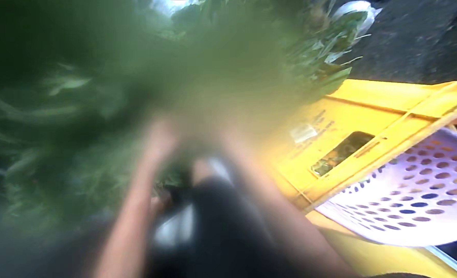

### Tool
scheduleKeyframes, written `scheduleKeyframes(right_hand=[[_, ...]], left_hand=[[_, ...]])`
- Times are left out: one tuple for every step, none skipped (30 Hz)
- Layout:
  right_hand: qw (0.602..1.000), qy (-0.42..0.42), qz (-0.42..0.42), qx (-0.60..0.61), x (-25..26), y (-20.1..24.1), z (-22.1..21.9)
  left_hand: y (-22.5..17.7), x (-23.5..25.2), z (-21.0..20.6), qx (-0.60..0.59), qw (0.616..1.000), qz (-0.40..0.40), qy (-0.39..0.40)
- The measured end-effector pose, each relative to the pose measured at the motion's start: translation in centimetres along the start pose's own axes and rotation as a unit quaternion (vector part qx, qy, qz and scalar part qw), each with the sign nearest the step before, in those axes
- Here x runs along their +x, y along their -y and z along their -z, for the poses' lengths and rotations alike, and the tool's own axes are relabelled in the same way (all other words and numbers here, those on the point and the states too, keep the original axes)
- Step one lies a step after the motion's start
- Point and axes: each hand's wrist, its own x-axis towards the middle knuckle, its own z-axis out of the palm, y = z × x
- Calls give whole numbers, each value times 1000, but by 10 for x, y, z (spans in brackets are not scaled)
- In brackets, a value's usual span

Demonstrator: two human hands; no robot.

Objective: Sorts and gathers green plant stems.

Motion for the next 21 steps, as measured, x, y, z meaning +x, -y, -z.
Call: scheduleKeyframes(right_hand=[[1000,5,1,-19,-3,2,1],[999,5,-2,-34,-7,-1,3],[999,2,-9,-42,-9,-4,6],[999,-6,-25,-42,-9,-6,10],[998,-22,-49,-35,-9,-7,15],[996,-43,-79,-19,-8,-6,20],[992,-67,-104,2,-7,-11,28],[988,-100,-119,17,-7,-14,34],[983,-134,-123,14,-8,-17,39],[979,-167,-114,-20,-9,-21,45],[972,-200,-86,-88,-11,-26,49],[955,-234,-36,-181,-14,-28,52],[922,-270,43,-274,-14,-27,51],[887,-284,133,-340,-12,-23,48],[857,-263,207,-391,-9,-17,41],[842,-204,255,-429,-8,-13,27],[835,-118,282,-457,-5,-11,8],[824,-19,281,-491,-1,-13,-12],[809,80,263,-519,5,-23,-30],[794,163,241,-534,11,-35,-43],[780,222,229,-538,15,-49,-51]], left_hand=[[-2,0,-1,10,1000,2,-17],[-2,2,-1,11,999,10,-43],[0,6,1,1,997,22,-73],[1,8,6,-10,993,36,-110],[0,8,12,-31,986,52,-158],[-1,6,20,-56,974,65,-207],[-2,2,28,-76,961,76,-255],[-1,-3,36,-88,949,77,-293],[-2,-11,42,-93,942,70,-315],[-5,-20,46,-94,939,64,-324],[-9,-31,47,-90,941,65,-318],[-12,-38,45,-94,941,68,-319],[-14,-43,40,-101,939,73,-322],[-15,-45,34,-112,938,72,-321],[-13,-45,29,-122,937,63,-320],[-10,-44,23,-125,940,47,-315],[-8,-42,18,-115,944,33,-308],[-7,-41,13,-98,947,17,-306],[-8,-40,11,-74,949,6,-307],[-13,-41,11,-49,949,-3,-310],[-19,-45,15,-23,947,-11,-319]])
